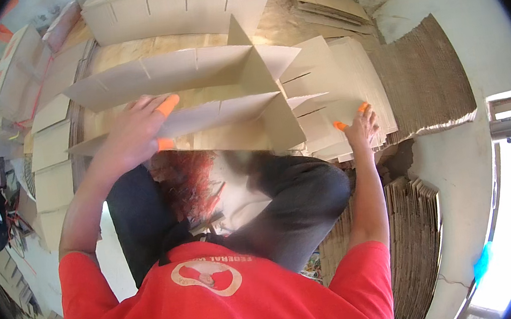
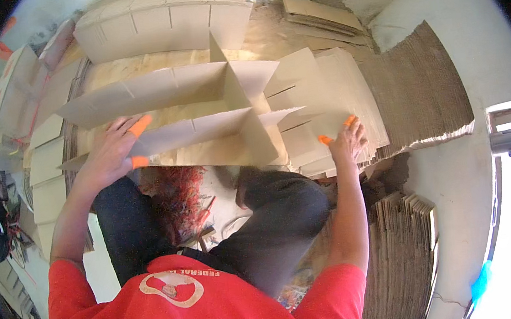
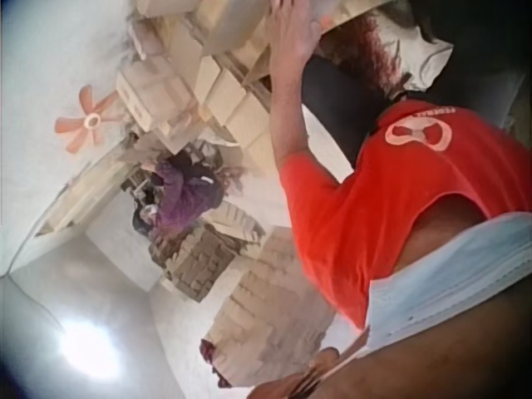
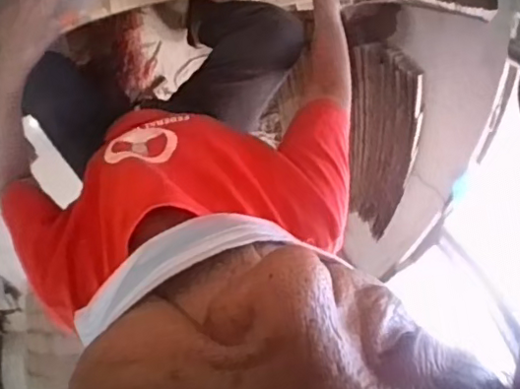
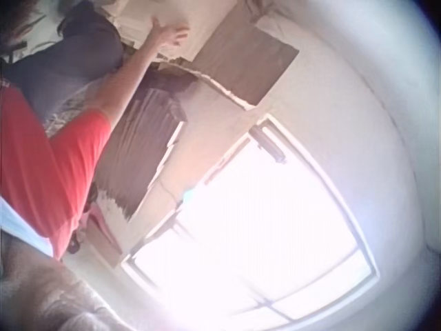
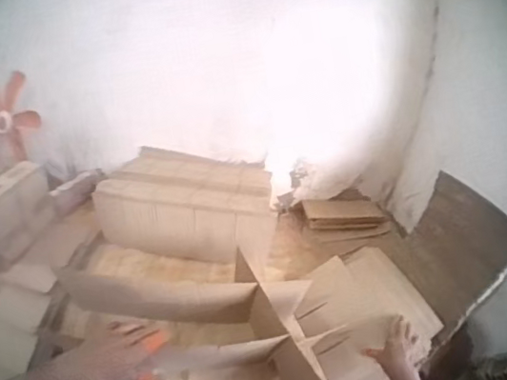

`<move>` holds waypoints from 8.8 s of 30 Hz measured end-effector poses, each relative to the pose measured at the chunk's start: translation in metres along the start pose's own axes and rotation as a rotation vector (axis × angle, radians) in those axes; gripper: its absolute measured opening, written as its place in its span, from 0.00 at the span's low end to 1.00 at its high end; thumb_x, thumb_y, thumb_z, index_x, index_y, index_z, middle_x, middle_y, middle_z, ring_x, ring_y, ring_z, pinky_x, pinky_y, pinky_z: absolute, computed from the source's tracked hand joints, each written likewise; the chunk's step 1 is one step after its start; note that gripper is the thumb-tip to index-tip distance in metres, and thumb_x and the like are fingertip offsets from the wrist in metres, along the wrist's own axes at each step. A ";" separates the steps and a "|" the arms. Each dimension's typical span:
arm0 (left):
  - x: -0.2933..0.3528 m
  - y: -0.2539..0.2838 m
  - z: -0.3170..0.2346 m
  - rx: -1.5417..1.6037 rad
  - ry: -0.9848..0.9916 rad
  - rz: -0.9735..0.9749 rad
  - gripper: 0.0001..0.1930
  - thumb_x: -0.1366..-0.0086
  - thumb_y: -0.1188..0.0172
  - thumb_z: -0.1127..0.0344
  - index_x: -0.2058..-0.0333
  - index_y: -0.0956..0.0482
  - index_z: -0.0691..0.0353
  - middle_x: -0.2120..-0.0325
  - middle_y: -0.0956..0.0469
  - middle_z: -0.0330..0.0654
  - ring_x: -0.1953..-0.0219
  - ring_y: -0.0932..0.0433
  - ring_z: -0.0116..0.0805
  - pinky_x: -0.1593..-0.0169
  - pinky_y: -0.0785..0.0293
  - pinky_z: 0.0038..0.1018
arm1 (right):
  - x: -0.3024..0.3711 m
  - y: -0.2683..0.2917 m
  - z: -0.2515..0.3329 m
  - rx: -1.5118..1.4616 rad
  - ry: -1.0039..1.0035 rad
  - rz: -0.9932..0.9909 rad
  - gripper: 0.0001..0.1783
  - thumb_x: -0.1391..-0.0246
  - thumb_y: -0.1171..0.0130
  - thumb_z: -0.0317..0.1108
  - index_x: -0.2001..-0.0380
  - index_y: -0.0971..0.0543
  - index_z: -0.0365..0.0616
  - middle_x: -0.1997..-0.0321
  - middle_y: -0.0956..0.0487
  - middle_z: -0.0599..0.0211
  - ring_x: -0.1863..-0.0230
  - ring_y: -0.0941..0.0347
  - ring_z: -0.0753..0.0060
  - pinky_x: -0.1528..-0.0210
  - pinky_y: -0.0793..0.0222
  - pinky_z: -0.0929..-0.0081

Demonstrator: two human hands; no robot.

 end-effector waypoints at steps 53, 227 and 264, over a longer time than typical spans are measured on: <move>-0.064 -0.055 0.021 0.322 -0.010 -0.265 0.08 0.49 0.35 0.71 0.68 0.17 0.63 0.72 0.19 0.52 0.67 0.20 0.52 0.64 0.25 0.42 | 0.089 0.235 0.137 -1.074 0.743 -0.103 0.33 0.51 0.36 0.21 0.39 0.31 0.38 0.49 0.20 0.62 0.53 0.28 0.82 0.49 0.30 0.78; -0.029 -0.026 0.164 -0.051 0.265 -0.222 0.14 0.46 0.36 0.73 0.59 0.23 0.64 0.61 0.22 0.50 0.56 0.23 0.50 0.55 0.27 0.40 | 0.122 0.204 0.308 -0.637 1.350 0.018 0.23 0.46 0.40 0.24 0.46 0.27 0.30 0.72 0.20 0.65 0.75 0.33 0.78 0.67 0.31 0.75; 0.034 -0.024 0.064 0.067 0.132 -0.578 0.23 0.51 0.29 0.63 0.54 0.20 0.57 0.67 0.21 0.45 0.62 0.24 0.45 0.58 0.27 0.36 | 0.008 0.055 -0.009 -0.029 0.041 -0.465 0.38 0.47 0.37 0.48 0.39 0.34 0.38 0.37 0.35 0.51 0.43 0.32 0.52 0.43 0.35 0.59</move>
Point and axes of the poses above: each hand's wrist, its own x-axis away from the middle knuckle, its own y-axis out of the back of the hand, z = x × y, the point moved 2 cm from there along -x, towards the middle knuckle
